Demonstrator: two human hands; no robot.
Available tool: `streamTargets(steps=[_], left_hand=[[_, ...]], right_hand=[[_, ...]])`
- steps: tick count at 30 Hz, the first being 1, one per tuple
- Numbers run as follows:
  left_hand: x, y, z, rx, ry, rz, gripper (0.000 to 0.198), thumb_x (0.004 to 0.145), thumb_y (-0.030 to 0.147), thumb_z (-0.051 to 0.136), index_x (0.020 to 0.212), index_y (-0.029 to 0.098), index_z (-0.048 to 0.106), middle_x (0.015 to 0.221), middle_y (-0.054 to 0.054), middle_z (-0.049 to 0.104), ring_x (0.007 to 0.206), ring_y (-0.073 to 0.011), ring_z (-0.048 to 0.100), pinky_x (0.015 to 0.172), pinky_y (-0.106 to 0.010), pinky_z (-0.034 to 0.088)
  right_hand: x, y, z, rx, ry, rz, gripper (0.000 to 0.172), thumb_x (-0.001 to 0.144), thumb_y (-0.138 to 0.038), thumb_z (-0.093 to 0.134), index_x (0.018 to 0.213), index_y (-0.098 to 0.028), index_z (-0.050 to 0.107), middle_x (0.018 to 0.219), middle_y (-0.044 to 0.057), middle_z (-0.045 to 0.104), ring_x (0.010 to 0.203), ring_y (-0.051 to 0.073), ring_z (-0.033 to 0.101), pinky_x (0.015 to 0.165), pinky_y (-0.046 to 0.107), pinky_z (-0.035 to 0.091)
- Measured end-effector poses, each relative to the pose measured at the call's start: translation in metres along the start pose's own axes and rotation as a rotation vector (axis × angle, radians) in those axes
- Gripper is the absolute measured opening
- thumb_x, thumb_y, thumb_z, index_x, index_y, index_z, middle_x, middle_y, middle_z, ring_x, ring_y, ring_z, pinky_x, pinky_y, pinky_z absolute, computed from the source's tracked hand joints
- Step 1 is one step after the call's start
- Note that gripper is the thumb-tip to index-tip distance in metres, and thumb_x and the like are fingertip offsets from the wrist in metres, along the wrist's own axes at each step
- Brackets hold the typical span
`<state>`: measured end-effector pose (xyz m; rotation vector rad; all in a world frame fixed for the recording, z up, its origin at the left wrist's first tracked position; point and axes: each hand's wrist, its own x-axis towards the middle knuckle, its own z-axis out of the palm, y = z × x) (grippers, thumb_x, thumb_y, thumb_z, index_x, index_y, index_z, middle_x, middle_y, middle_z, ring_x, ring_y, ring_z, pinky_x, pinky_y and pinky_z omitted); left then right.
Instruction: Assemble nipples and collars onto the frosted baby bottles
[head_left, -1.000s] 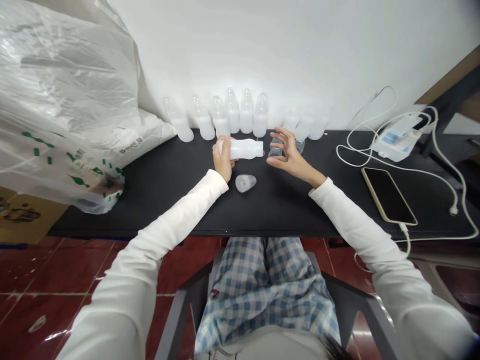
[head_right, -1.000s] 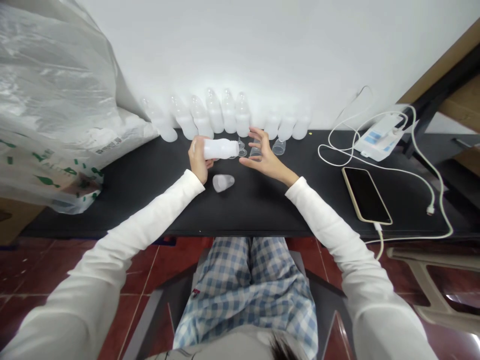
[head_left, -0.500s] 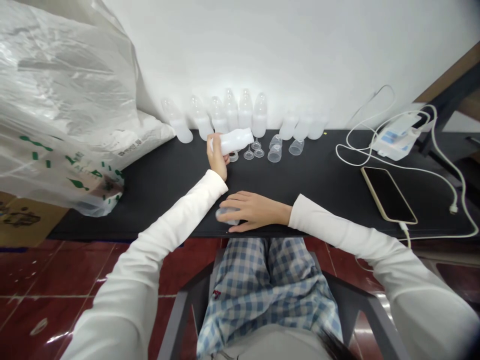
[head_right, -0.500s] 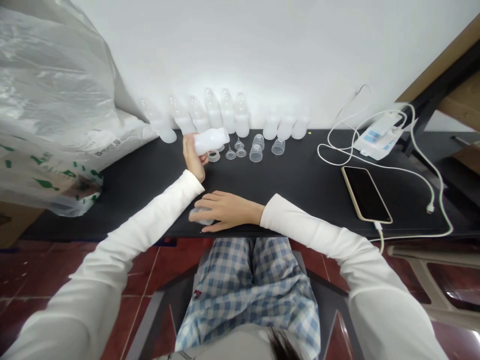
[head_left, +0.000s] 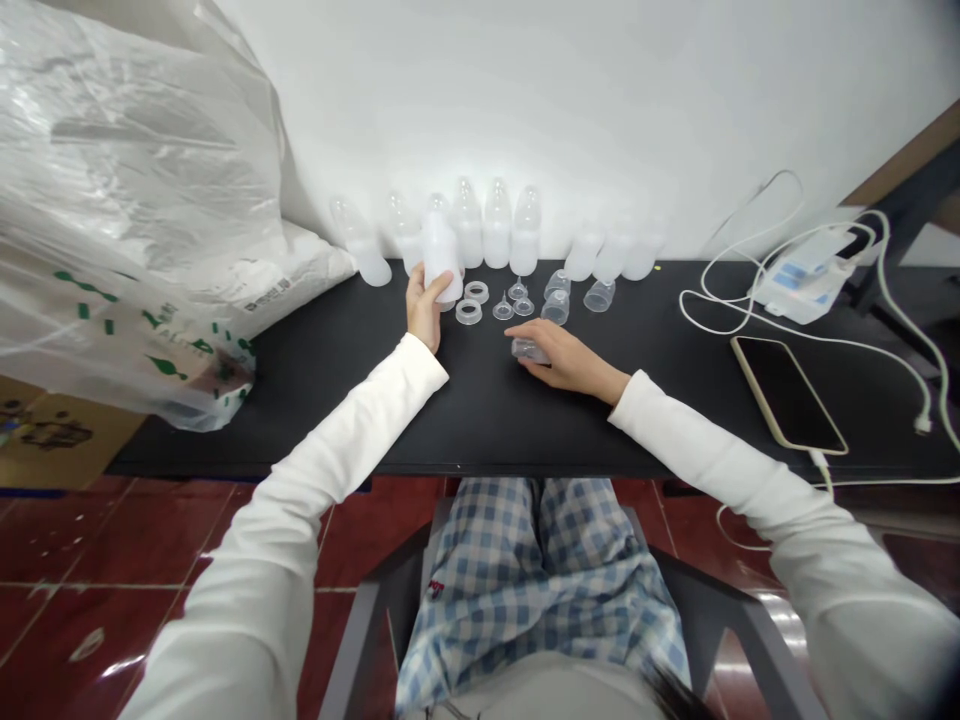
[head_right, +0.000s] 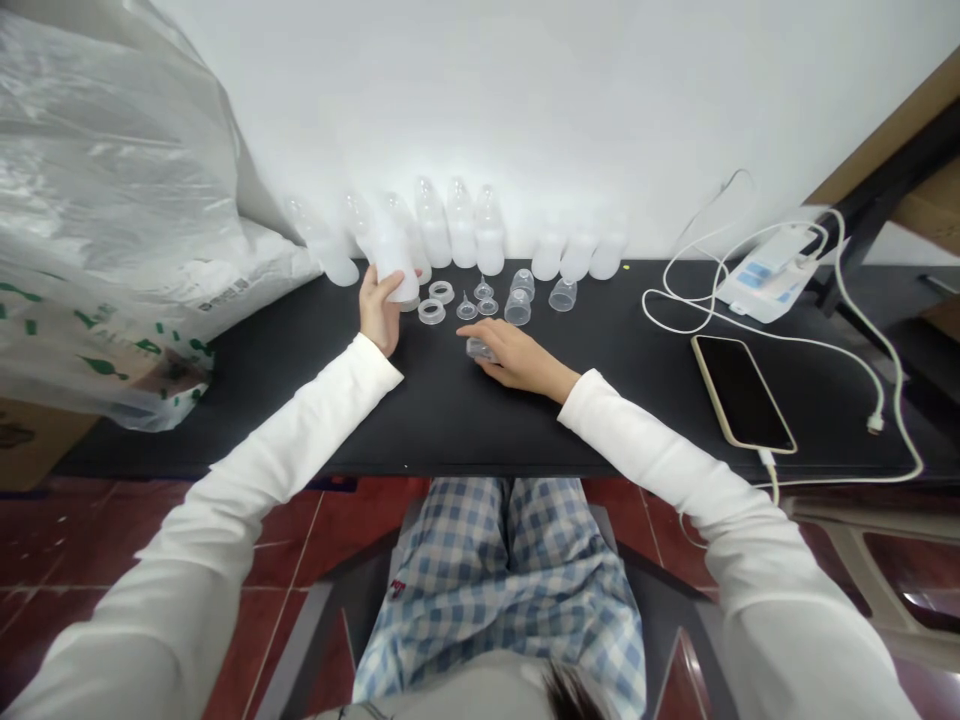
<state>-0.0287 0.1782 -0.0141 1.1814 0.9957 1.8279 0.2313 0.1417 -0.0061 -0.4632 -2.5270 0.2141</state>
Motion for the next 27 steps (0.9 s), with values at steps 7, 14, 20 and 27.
streamTargets(steps=[7, 14, 20, 27], left_hand=[[0.020, -0.003, -0.028, 0.265, 0.166, 0.180, 0.063, 0.064, 0.063, 0.088, 0.104, 0.024, 0.060, 0.113, -0.007, 0.065, 0.117, -0.0263, 0.061, 0.103, -0.041, 0.052], [0.017, -0.006, -0.040, 0.519, 0.246, 0.253, 0.056, 0.072, 0.053, 0.086, 0.107, 0.022, 0.056, 0.105, -0.006, 0.061, 0.105, -0.0248, 0.061, 0.100, -0.041, 0.050], [0.008, 0.000, -0.025, 0.552, 0.092, 0.343, 0.072, 0.071, 0.068, 0.082, 0.117, 0.023, 0.051, 0.117, -0.011, 0.059, 0.110, -0.0269, 0.062, 0.098, -0.041, 0.053], [0.015, 0.033, 0.048, 0.570, -0.352, 0.382, 0.077, 0.082, 0.049, 0.077, 0.143, 0.026, 0.036, 0.149, -0.014, 0.048, 0.116, -0.0250, 0.062, 0.094, -0.035, 0.052]], right_hand=[[-0.001, 0.003, -0.008, 0.032, 0.094, 0.175, 0.040, 0.098, -0.039, 0.055, 0.134, -0.022, 0.050, 0.123, 0.012, 0.067, 0.109, 0.026, 0.069, 0.095, 0.043, 0.059], [-0.001, 0.009, -0.011, -0.120, 0.219, 0.227, 0.032, 0.095, -0.044, 0.053, 0.117, -0.021, 0.054, 0.109, 0.014, 0.071, 0.097, 0.029, 0.070, 0.088, 0.045, 0.057], [-0.003, 0.010, -0.013, -0.124, 0.267, 0.201, 0.030, 0.092, -0.040, 0.054, 0.115, -0.020, 0.052, 0.107, 0.013, 0.071, 0.094, 0.028, 0.070, 0.084, 0.042, 0.057], [-0.007, 0.009, -0.018, -0.073, 0.130, 0.081, 0.024, 0.090, -0.034, 0.055, 0.110, -0.020, 0.054, 0.097, 0.008, 0.072, 0.081, 0.022, 0.071, 0.074, 0.033, 0.056]])
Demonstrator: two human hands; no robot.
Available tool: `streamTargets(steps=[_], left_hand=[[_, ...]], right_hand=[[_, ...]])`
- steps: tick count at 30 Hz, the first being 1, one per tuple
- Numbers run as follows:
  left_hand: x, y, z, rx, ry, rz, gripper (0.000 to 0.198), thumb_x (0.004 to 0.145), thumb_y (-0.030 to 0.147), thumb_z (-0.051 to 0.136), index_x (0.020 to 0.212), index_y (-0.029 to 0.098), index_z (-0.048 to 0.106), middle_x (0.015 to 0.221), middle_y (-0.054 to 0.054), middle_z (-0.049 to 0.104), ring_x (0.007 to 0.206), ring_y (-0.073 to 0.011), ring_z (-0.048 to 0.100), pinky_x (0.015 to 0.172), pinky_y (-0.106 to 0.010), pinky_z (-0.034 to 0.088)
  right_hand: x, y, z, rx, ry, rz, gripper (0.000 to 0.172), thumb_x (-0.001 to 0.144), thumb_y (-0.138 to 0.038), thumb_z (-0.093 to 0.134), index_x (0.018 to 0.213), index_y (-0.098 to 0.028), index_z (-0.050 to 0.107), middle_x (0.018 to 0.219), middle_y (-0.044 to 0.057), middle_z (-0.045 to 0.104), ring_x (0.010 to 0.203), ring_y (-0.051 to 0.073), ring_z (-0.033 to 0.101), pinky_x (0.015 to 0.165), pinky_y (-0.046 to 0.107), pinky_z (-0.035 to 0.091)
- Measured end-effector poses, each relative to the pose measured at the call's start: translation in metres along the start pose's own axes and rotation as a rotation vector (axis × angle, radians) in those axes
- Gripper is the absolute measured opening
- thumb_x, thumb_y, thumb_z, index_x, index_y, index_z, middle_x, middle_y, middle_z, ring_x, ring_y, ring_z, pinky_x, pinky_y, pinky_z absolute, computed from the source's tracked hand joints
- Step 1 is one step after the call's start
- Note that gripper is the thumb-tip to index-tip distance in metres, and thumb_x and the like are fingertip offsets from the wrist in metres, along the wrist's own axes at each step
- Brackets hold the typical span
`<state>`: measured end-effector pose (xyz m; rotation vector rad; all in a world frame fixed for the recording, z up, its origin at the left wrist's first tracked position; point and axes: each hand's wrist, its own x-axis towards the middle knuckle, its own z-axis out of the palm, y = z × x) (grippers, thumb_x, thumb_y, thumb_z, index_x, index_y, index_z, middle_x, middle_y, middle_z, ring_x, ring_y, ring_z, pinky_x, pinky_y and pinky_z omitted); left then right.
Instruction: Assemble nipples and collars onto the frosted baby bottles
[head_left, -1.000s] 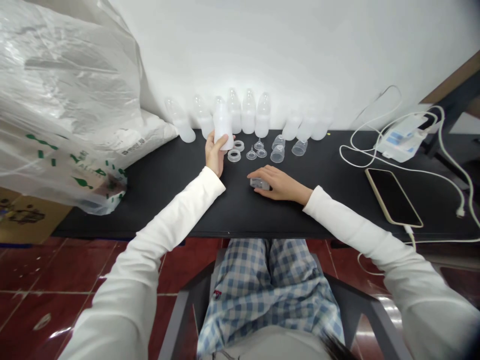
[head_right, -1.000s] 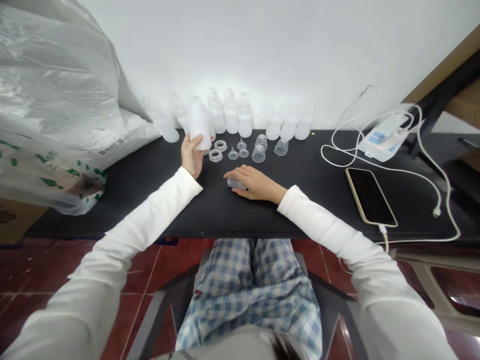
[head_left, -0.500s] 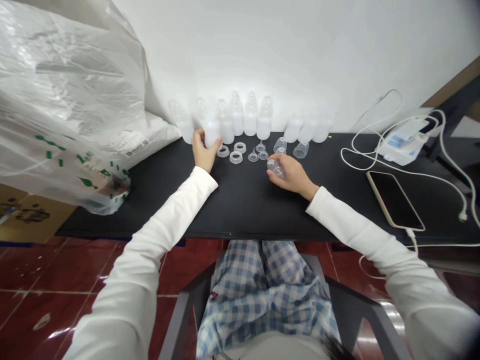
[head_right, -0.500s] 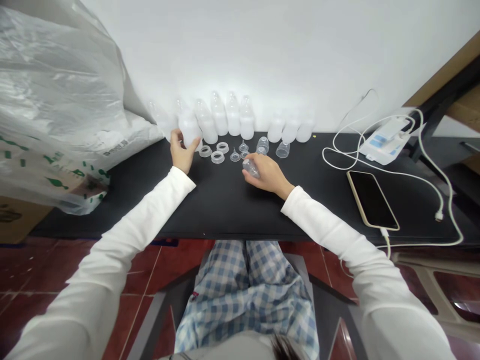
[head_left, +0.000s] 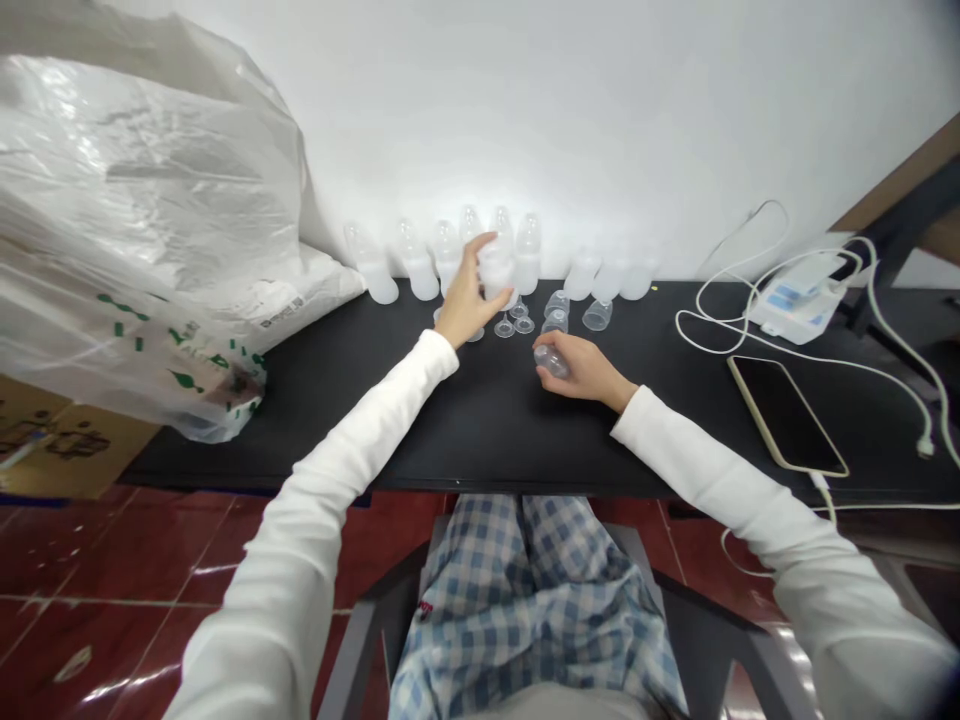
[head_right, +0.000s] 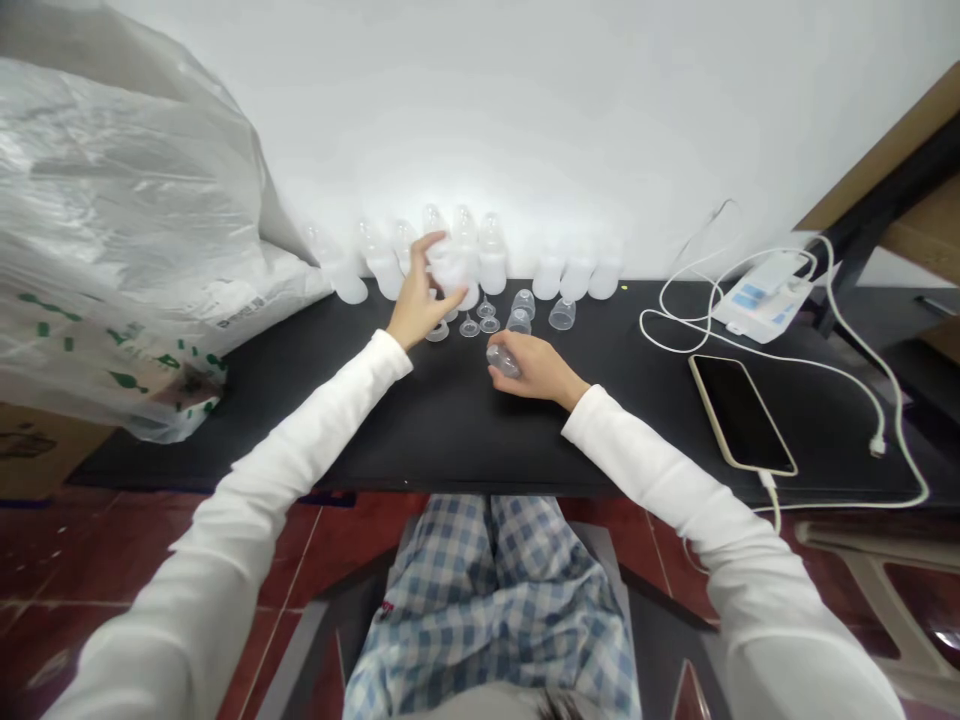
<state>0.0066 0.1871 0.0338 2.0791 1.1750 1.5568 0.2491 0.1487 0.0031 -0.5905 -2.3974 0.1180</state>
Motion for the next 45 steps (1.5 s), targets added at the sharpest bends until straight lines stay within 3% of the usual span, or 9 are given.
streamTargets(steps=[3, 6, 14, 20, 26, 30, 35, 39, 45], left_hand=[[0.037, 0.012, 0.023, 0.029, -0.085, -0.012, 0.064, 0.082, 0.029, 0.075, 0.137, 0.022, 0.043, 0.127, -0.010, 0.063, 0.103, -0.0227, 0.065, 0.092, -0.035, 0.052], [0.071, 0.008, 0.048, 0.087, -0.128, 0.045, 0.060, 0.079, 0.015, 0.077, 0.131, 0.019, 0.046, 0.126, -0.010, 0.059, 0.118, -0.0257, 0.060, 0.104, -0.039, 0.048], [0.111, -0.022, 0.104, 0.402, -0.249, 0.112, 0.052, 0.075, 0.022, 0.087, 0.119, 0.013, 0.060, 0.125, -0.020, 0.062, 0.131, -0.0429, 0.050, 0.116, -0.058, 0.033], [0.121, -0.021, 0.113, 0.507, -0.264, 0.072, 0.045, 0.072, 0.025, 0.089, 0.107, 0.009, 0.067, 0.113, -0.024, 0.069, 0.133, -0.0472, 0.045, 0.118, -0.062, 0.020], [0.125, -0.023, 0.107, 0.490, -0.239, 0.115, 0.043, 0.071, 0.024, 0.088, 0.107, 0.012, 0.068, 0.110, -0.021, 0.069, 0.126, -0.0438, 0.049, 0.118, -0.061, 0.020], [0.099, 0.000, 0.084, 0.348, -0.104, 0.163, 0.029, 0.088, 0.029, 0.072, 0.115, 0.018, 0.066, 0.120, -0.016, 0.066, 0.121, -0.0352, 0.055, 0.116, -0.053, 0.030], [0.011, 0.033, 0.054, -0.010, -0.055, 0.007, 0.022, 0.103, 0.035, 0.049, 0.113, 0.020, 0.062, 0.109, -0.009, 0.067, 0.088, -0.0175, 0.065, 0.091, -0.035, 0.051], [-0.044, 0.031, 0.053, -0.463, -0.271, -0.319, 0.040, 0.095, 0.056, 0.060, 0.103, 0.018, 0.065, 0.091, -0.005, 0.068, 0.075, -0.0116, 0.064, 0.067, -0.023, 0.051], [-0.053, 0.032, 0.065, -0.720, -0.247, -0.448, 0.054, 0.068, 0.066, 0.083, 0.086, 0.016, 0.071, 0.080, -0.002, 0.069, 0.073, -0.0108, 0.062, 0.066, -0.021, 0.051]], right_hand=[[-0.005, 0.002, -0.005, 0.023, -0.034, 0.002, 0.023, 0.090, -0.033, 0.055, 0.109, -0.019, 0.055, 0.095, 0.008, 0.073, 0.076, 0.021, 0.070, 0.070, 0.030, 0.054], [-0.011, 0.005, -0.010, 0.043, -0.060, 0.063, 0.024, 0.090, -0.034, 0.055, 0.109, -0.020, 0.056, 0.095, 0.008, 0.073, 0.076, 0.021, 0.070, 0.070, 0.030, 0.054], [-0.016, 0.008, -0.018, 0.048, -0.136, 0.144, 0.028, 0.090, -0.039, 0.054, 0.110, -0.020, 0.058, 0.096, 0.008, 0.074, 0.077, 0.021, 0.071, 0.072, 0.030, 0.053], [-0.016, 0.010, -0.018, -0.003, -0.143, 0.133, 0.030, 0.092, -0.040, 0.054, 0.113, -0.019, 0.058, 0.099, 0.009, 0.074, 0.081, 0.024, 0.071, 0.075, 0.034, 0.054], [-0.016, 0.015, -0.014, -0.048, -0.016, 0.086, 0.032, 0.097, -0.044, 0.052, 0.115, -0.018, 0.056, 0.106, 0.014, 0.071, 0.092, 0.029, 0.069, 0.085, 0.044, 0.055], [-0.015, 0.015, -0.011, 0.138, 0.248, 0.268, 0.036, 0.097, -0.049, 0.056, 0.120, -0.022, 0.050, 0.115, 0.012, 0.067, 0.101, 0.027, 0.068, 0.090, 0.044, 0.055], [-0.008, 0.022, -0.006, 0.567, 0.532, 0.545, 0.049, 0.088, -0.066, 0.066, 0.107, -0.027, 0.044, 0.095, 0.003, 0.068, 0.084, 0.020, 0.069, 0.075, 0.036, 0.056], [-0.002, 0.024, 0.001, 0.742, 0.550, 0.621, 0.060, 0.074, -0.072, 0.077, 0.096, -0.026, 0.045, 0.081, -0.002, 0.065, 0.069, 0.015, 0.065, 0.062, 0.030, 0.054], [-0.003, 0.014, 0.011, 0.700, 0.461, 0.633, 0.065, 0.072, -0.080, 0.072, 0.092, -0.027, 0.041, 0.075, -0.002, 0.063, 0.062, 0.016, 0.064, 0.057, 0.031, 0.054]])
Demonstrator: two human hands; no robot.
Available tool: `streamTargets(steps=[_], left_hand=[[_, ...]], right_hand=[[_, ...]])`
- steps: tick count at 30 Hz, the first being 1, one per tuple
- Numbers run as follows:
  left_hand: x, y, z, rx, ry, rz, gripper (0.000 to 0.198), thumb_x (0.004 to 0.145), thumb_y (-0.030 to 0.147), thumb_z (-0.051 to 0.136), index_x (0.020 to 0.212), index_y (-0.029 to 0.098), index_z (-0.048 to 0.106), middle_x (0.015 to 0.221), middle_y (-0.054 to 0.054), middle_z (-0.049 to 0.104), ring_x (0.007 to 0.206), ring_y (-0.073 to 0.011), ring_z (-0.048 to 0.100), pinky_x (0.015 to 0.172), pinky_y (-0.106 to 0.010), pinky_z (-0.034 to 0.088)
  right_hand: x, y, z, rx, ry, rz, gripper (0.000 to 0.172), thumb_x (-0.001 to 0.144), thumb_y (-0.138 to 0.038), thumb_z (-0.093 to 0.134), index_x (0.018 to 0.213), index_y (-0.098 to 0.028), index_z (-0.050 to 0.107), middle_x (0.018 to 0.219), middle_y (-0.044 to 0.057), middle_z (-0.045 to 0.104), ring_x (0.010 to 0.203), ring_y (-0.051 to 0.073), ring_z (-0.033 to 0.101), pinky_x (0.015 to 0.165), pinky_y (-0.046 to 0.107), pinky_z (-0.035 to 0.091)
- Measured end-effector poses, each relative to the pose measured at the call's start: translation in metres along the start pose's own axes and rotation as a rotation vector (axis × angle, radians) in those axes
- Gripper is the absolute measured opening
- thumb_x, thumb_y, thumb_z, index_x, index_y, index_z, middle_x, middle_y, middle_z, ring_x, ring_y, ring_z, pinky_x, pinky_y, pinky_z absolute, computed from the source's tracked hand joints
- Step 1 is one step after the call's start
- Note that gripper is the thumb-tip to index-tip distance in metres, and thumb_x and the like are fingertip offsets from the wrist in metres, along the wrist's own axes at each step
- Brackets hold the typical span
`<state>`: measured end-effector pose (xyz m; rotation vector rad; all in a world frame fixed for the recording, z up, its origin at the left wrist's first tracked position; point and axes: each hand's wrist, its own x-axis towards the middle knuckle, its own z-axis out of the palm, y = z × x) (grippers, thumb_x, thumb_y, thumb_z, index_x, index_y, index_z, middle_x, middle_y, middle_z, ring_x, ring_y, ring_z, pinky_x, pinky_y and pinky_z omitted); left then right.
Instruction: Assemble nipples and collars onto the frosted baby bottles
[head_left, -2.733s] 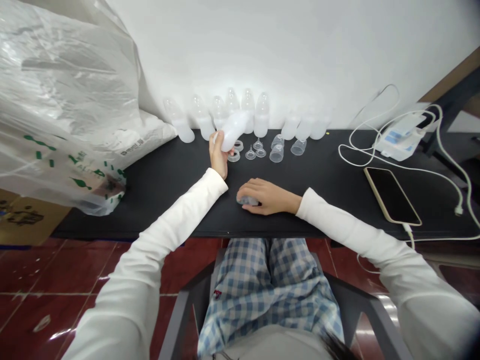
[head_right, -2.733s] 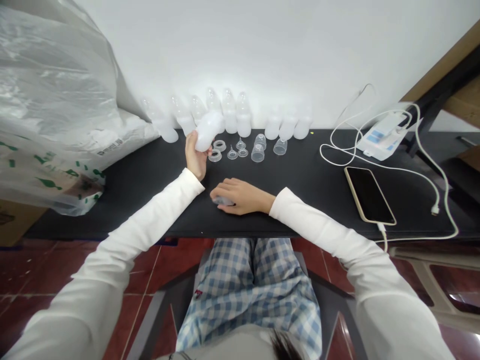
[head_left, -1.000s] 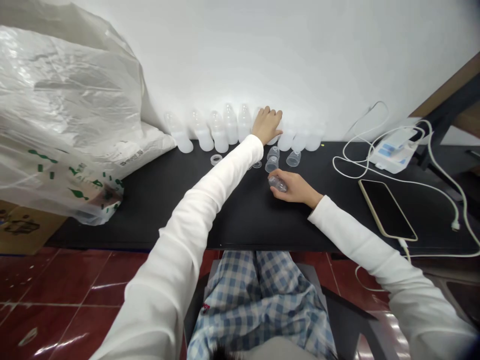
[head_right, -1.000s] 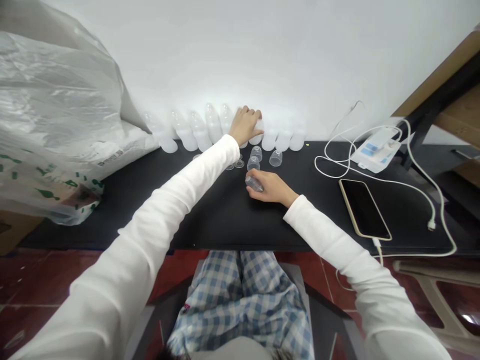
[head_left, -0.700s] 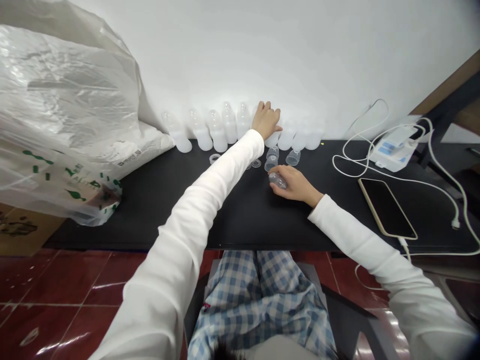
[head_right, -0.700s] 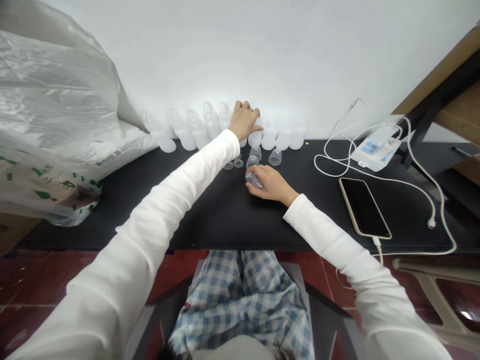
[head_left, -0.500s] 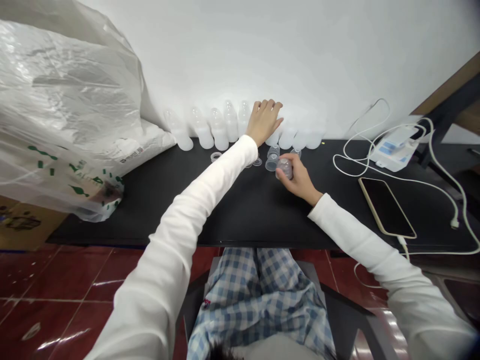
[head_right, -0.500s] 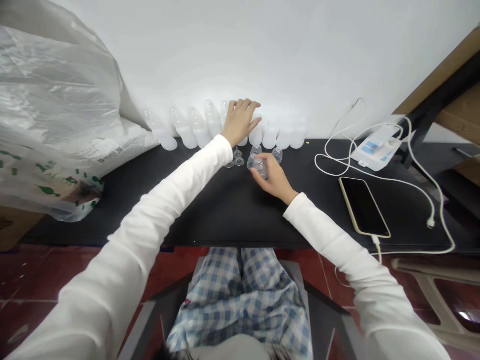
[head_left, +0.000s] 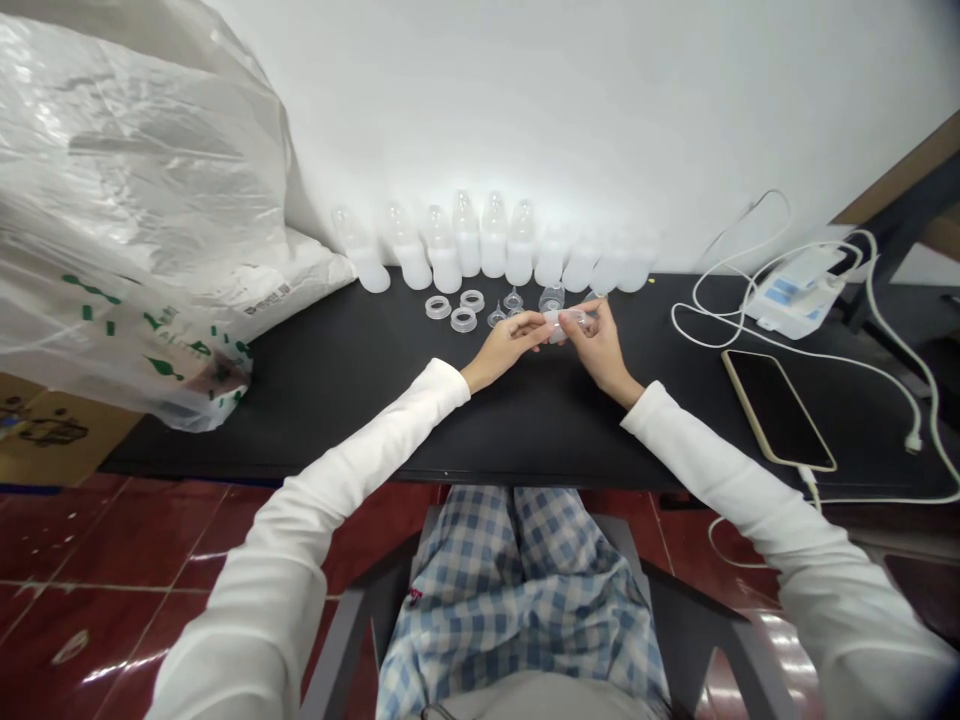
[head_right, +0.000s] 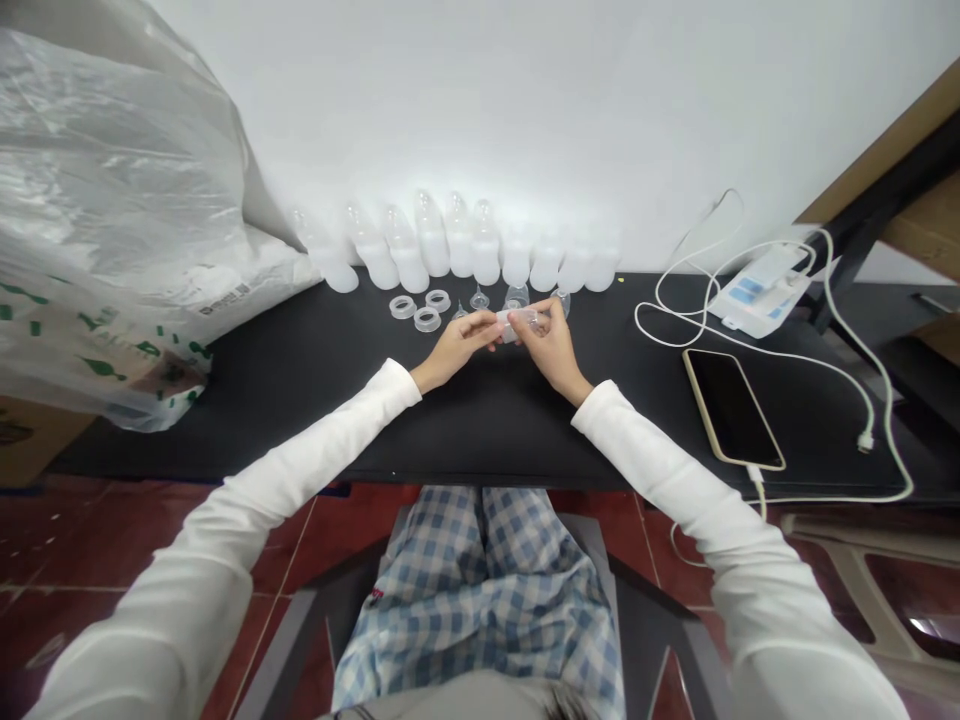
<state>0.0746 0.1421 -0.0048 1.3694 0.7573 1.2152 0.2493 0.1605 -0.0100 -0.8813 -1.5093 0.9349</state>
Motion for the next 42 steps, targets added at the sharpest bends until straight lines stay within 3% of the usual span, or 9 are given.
streamTargets(steps=[3, 7, 10, 13, 18, 23, 27, 33, 42], left_hand=[[-0.003, 0.002, 0.003, -0.028, 0.025, -0.030, 0.045, 0.068, 0.057, 0.087, 0.082, 0.017, 0.073, 0.076, -0.001, 0.068, 0.071, -0.0113, 0.061, 0.067, -0.023, 0.051], [-0.009, 0.004, 0.004, -0.078, 0.092, -0.095, 0.021, 0.083, 0.032, 0.077, 0.071, 0.016, 0.069, 0.070, 0.000, 0.065, 0.067, -0.0098, 0.058, 0.068, -0.023, 0.049], [-0.009, 0.008, 0.003, -0.164, 0.177, -0.184, 0.022, 0.084, 0.010, 0.062, 0.063, 0.016, 0.059, 0.063, 0.003, 0.058, 0.063, -0.0083, 0.053, 0.065, -0.020, 0.045], [-0.010, 0.014, 0.002, -0.237, 0.241, -0.227, 0.026, 0.080, 0.000, 0.055, 0.059, 0.016, 0.051, 0.059, 0.004, 0.049, 0.057, -0.0073, 0.045, 0.060, -0.020, 0.039], [-0.017, 0.021, -0.001, -0.282, 0.121, -0.146, 0.026, 0.092, 0.029, 0.063, 0.069, 0.017, 0.060, 0.062, 0.003, 0.049, 0.061, -0.0094, 0.051, 0.066, -0.023, 0.046], [-0.016, 0.012, -0.005, -0.157, 0.064, -0.047, 0.026, 0.074, 0.041, 0.083, 0.081, 0.018, 0.072, 0.081, -0.001, 0.067, 0.077, -0.0115, 0.062, 0.068, -0.022, 0.049], [-0.016, 0.011, -0.006, -0.078, 0.035, -0.009, 0.032, 0.072, 0.047, 0.084, 0.085, 0.019, 0.076, 0.084, -0.002, 0.073, 0.081, -0.0132, 0.066, 0.074, -0.025, 0.051], [-0.019, 0.012, 0.000, -0.062, 0.087, -0.041, 0.039, 0.061, 0.045, 0.092, 0.081, 0.019, 0.072, 0.078, 0.000, 0.072, 0.075, -0.0120, 0.066, 0.075, -0.026, 0.052], [-0.018, 0.010, 0.000, -0.060, 0.125, -0.035, 0.013, 0.075, 0.024, 0.077, 0.075, 0.017, 0.067, 0.070, 0.002, 0.068, 0.067, -0.0091, 0.063, 0.068, -0.022, 0.052]], right_hand=[[-0.004, -0.005, 0.000, -0.179, 0.025, 0.004, 0.062, 0.079, -0.086, 0.059, 0.089, -0.027, 0.041, 0.062, -0.004, 0.057, 0.050, 0.015, 0.056, 0.047, 0.030, 0.046], [-0.008, -0.012, -0.001, -0.334, -0.010, -0.025, 0.059, 0.085, -0.084, 0.052, 0.086, -0.026, 0.042, 0.048, -0.009, 0.040, 0.039, 0.011, 0.036, 0.041, 0.028, 0.026], [-0.010, -0.013, 0.001, -0.374, -0.053, -0.096, 0.056, 0.086, -0.081, 0.054, 0.089, -0.026, 0.044, 0.053, -0.008, 0.042, 0.043, 0.011, 0.038, 0.043, 0.028, 0.030], [-0.012, -0.013, 0.003, -0.428, -0.198, -0.237, 0.059, 0.084, -0.082, 0.056, 0.093, -0.025, 0.049, 0.064, -0.004, 0.049, 0.052, 0.013, 0.045, 0.050, 0.029, 0.039], [-0.011, -0.017, -0.002, -0.362, -0.159, -0.198, 0.052, 0.090, -0.077, 0.053, 0.094, -0.026, 0.042, 0.061, -0.006, 0.045, 0.050, 0.012, 0.040, 0.050, 0.029, 0.036], [-0.008, -0.016, -0.005, -0.242, -0.109, -0.087, 0.055, 0.086, -0.080, 0.056, 0.095, -0.027, 0.041, 0.062, -0.006, 0.048, 0.048, 0.012, 0.039, 0.047, 0.029, 0.032], [-0.006, -0.012, -0.001, -0.160, -0.064, -0.033, 0.061, 0.082, -0.085, 0.055, 0.091, -0.027, 0.039, 0.058, -0.006, 0.047, 0.046, 0.012, 0.042, 0.046, 0.029, 0.032], [-0.008, -0.012, -0.001, -0.191, -0.071, -0.010, 0.059, 0.083, -0.084, 0.055, 0.093, -0.027, 0.041, 0.056, -0.008, 0.044, 0.045, 0.012, 0.040, 0.046, 0.028, 0.031], [-0.011, -0.016, -0.001, -0.353, -0.202, -0.078, 0.053, 0.091, -0.078, 0.050, 0.100, -0.026, 0.048, 0.079, 0.000, 0.059, 0.060, 0.015, 0.053, 0.055, 0.031, 0.046]])
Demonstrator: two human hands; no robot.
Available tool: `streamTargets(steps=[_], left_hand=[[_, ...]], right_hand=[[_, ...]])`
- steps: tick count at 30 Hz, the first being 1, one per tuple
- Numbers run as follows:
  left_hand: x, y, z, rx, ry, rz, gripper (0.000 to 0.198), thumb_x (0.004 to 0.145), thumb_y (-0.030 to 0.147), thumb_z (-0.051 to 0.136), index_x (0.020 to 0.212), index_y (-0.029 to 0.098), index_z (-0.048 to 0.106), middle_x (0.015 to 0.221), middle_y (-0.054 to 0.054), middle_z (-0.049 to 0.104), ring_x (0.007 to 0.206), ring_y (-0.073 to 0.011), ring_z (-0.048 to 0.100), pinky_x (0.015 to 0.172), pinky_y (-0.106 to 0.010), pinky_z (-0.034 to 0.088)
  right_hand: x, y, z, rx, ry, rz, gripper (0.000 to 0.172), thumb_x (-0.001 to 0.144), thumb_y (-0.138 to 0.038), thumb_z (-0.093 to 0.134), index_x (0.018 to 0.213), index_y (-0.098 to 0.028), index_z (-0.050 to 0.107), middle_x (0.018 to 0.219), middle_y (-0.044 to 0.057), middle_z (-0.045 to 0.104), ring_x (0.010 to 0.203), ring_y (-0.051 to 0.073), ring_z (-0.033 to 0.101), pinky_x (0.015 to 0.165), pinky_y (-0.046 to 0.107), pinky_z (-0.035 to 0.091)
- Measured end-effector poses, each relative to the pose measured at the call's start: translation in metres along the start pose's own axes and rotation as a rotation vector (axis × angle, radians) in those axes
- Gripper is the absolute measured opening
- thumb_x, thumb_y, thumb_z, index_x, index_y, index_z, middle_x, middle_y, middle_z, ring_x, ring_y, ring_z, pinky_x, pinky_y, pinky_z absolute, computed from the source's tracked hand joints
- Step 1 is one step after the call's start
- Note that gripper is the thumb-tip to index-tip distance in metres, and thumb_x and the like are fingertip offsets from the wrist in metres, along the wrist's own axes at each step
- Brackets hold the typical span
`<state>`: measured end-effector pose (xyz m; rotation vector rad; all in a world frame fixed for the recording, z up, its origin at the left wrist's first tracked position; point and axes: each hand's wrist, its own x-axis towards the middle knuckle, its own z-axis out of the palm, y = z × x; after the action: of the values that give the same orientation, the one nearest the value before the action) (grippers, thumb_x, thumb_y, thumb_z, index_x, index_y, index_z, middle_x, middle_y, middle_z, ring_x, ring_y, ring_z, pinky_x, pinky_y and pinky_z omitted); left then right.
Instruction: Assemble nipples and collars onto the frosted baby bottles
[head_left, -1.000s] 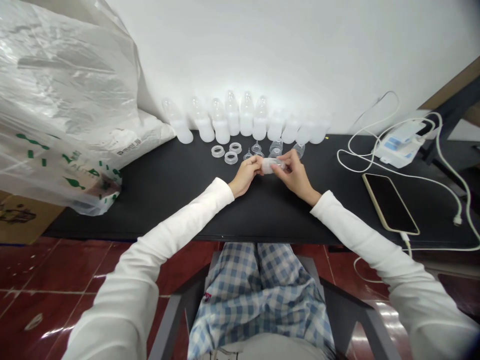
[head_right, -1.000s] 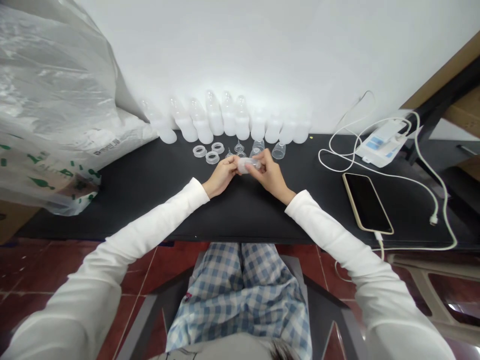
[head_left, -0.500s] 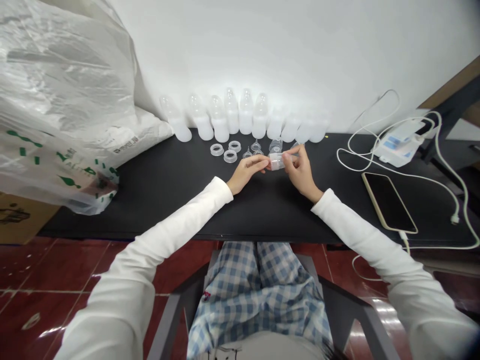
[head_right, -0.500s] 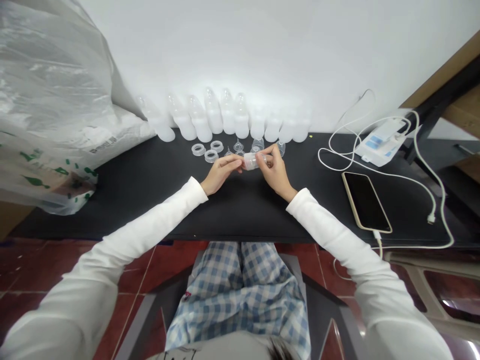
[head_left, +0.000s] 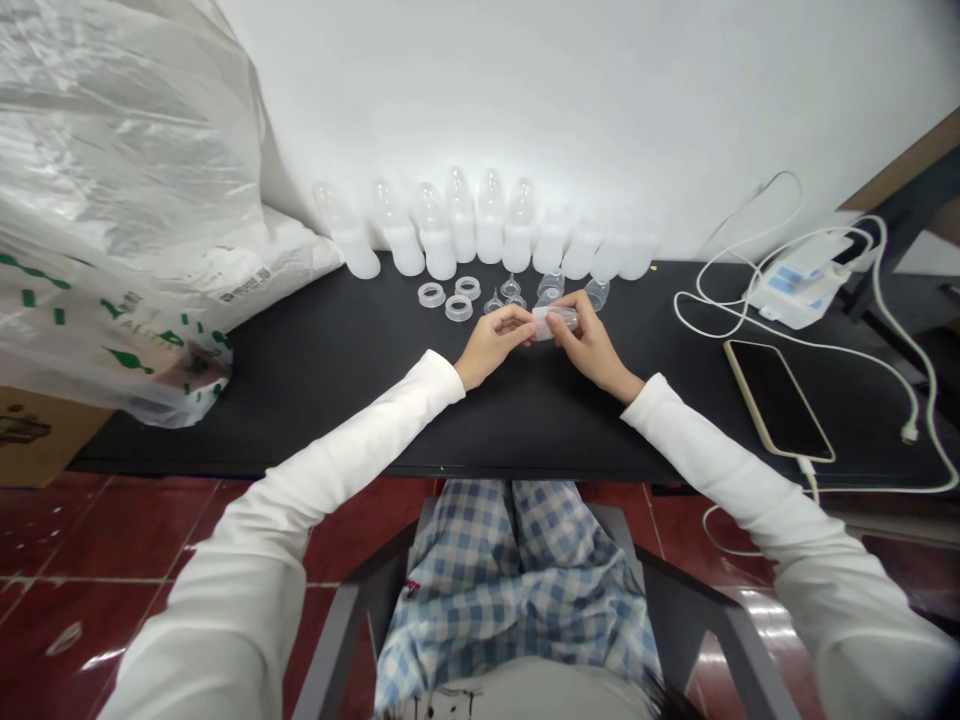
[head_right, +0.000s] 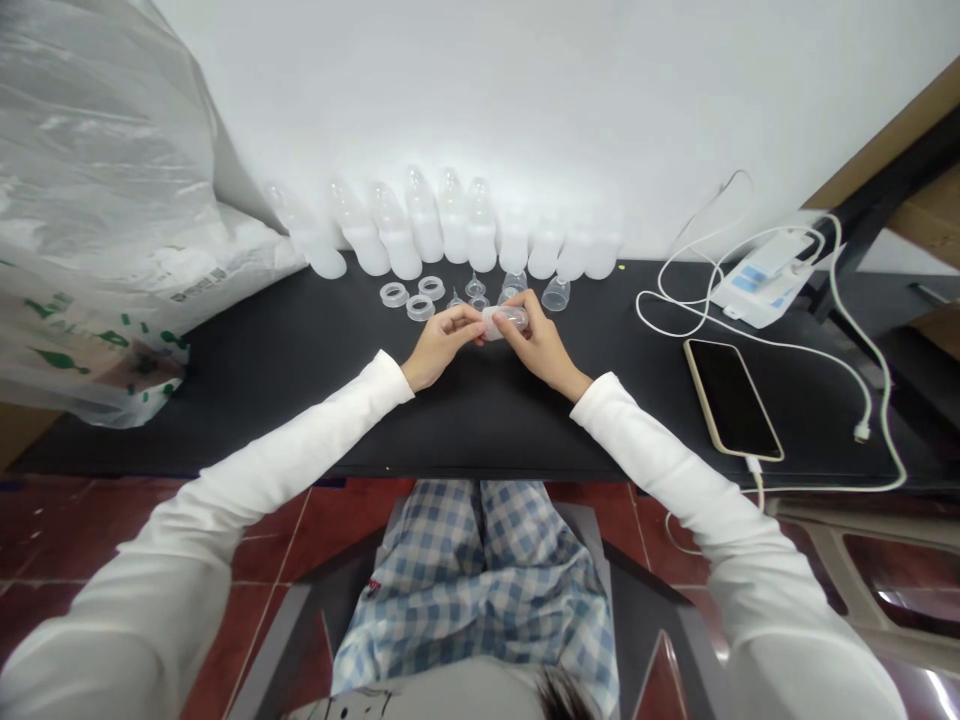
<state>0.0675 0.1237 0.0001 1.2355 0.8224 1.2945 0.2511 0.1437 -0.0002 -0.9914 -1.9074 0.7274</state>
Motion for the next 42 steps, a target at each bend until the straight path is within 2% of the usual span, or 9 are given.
streamTargets(steps=[7, 15, 20, 26, 30, 34, 37, 42], left_hand=[[0.000, 0.000, 0.002, 0.093, 0.070, -0.064, 0.009, 0.075, 0.010, 0.071, 0.074, 0.015, 0.064, 0.064, 0.004, 0.065, 0.062, -0.0071, 0.061, 0.065, -0.020, 0.049], [0.004, 0.004, -0.002, 0.055, 0.057, -0.093, 0.023, 0.085, 0.007, 0.062, 0.063, 0.015, 0.059, 0.058, 0.004, 0.061, 0.057, -0.0071, 0.056, 0.063, -0.021, 0.047], [0.005, 0.005, -0.003, 0.014, 0.014, -0.162, 0.021, 0.081, 0.003, 0.060, 0.063, 0.014, 0.060, 0.057, 0.004, 0.061, 0.056, -0.0058, 0.055, 0.064, -0.020, 0.046], [0.005, 0.007, -0.004, 0.065, 0.020, -0.160, 0.012, 0.077, 0.004, 0.062, 0.069, 0.014, 0.061, 0.058, 0.003, 0.064, 0.056, -0.0069, 0.058, 0.065, -0.021, 0.047], [0.005, 0.008, -0.003, 0.170, 0.051, -0.109, 0.010, 0.073, 0.006, 0.066, 0.070, 0.014, 0.061, 0.058, 0.004, 0.062, 0.055, -0.0058, 0.054, 0.059, -0.019, 0.040], [0.001, 0.007, -0.002, 0.240, 0.101, -0.037, 0.013, 0.072, 0.009, 0.070, 0.068, 0.015, 0.059, 0.059, 0.007, 0.052, 0.055, -0.0040, 0.043, 0.056, -0.019, 0.032], [-0.001, 0.005, -0.001, 0.273, 0.123, 0.007, 0.015, 0.075, 0.012, 0.069, 0.068, 0.016, 0.056, 0.060, 0.007, 0.047, 0.055, -0.0043, 0.039, 0.056, -0.020, 0.030], [-0.002, -0.004, 0.001, 0.312, 0.139, 0.035, 0.013, 0.074, 0.009, 0.068, 0.076, 0.017, 0.058, 0.066, 0.007, 0.054, 0.061, -0.0058, 0.047, 0.062, -0.019, 0.038]], right_hand=[[-0.001, 0.001, 0.000, -0.076, 0.008, -0.003, 0.050, 0.090, -0.074, 0.055, 0.099, -0.025, 0.049, 0.072, -0.002, 0.057, 0.056, 0.015, 0.051, 0.052, 0.030, 0.045], [0.000, 0.003, 0.001, 0.003, -0.071, 0.029, 0.052, 0.088, -0.076, 0.057, 0.100, -0.026, 0.050, 0.073, -0.002, 0.054, 0.058, 0.015, 0.053, 0.053, 0.030, 0.043], [0.001, 0.003, -0.005, -0.141, -0.094, -0.068, 0.054, 0.089, -0.075, 0.056, 0.108, -0.025, 0.055, 0.072, -0.002, 0.056, 0.058, 0.015, 0.049, 0.057, 0.029, 0.044], [0.005, 0.006, -0.014, -0.215, -0.147, -0.159, 0.053, 0.093, -0.067, 0.058, 0.119, -0.021, 0.060, 0.087, 0.004, 0.068, 0.068, 0.018, 0.059, 0.069, 0.032, 0.052], [0.007, 0.009, -0.014, -0.188, -0.135, -0.228, 0.053, 0.093, -0.066, 0.059, 0.119, -0.019, 0.061, 0.098, 0.007, 0.071, 0.078, 0.021, 0.065, 0.074, 0.034, 0.054], [0.007, 0.010, -0.009, -0.189, -0.073, -0.263, 0.054, 0.092, -0.069, 0.058, 0.114, -0.020, 0.061, 0.088, 0.005, 0.070, 0.068, 0.017, 0.062, 0.064, 0.029, 0.050], [0.005, 0.008, -0.005, -0.154, -0.046, -0.216, 0.049, 0.092, -0.067, 0.059, 0.109, -0.020, 0.059, 0.075, 0.000, 0.064, 0.059, 0.014, 0.056, 0.057, 0.026, 0.045], [0.001, 0.006, 0.003, -0.011, 0.000, -0.105, 0.045, 0.092, -0.066, 0.061, 0.102, -0.023, 0.053, 0.072, -0.002, 0.061, 0.058, 0.014, 0.055, 0.054, 0.027, 0.044]])
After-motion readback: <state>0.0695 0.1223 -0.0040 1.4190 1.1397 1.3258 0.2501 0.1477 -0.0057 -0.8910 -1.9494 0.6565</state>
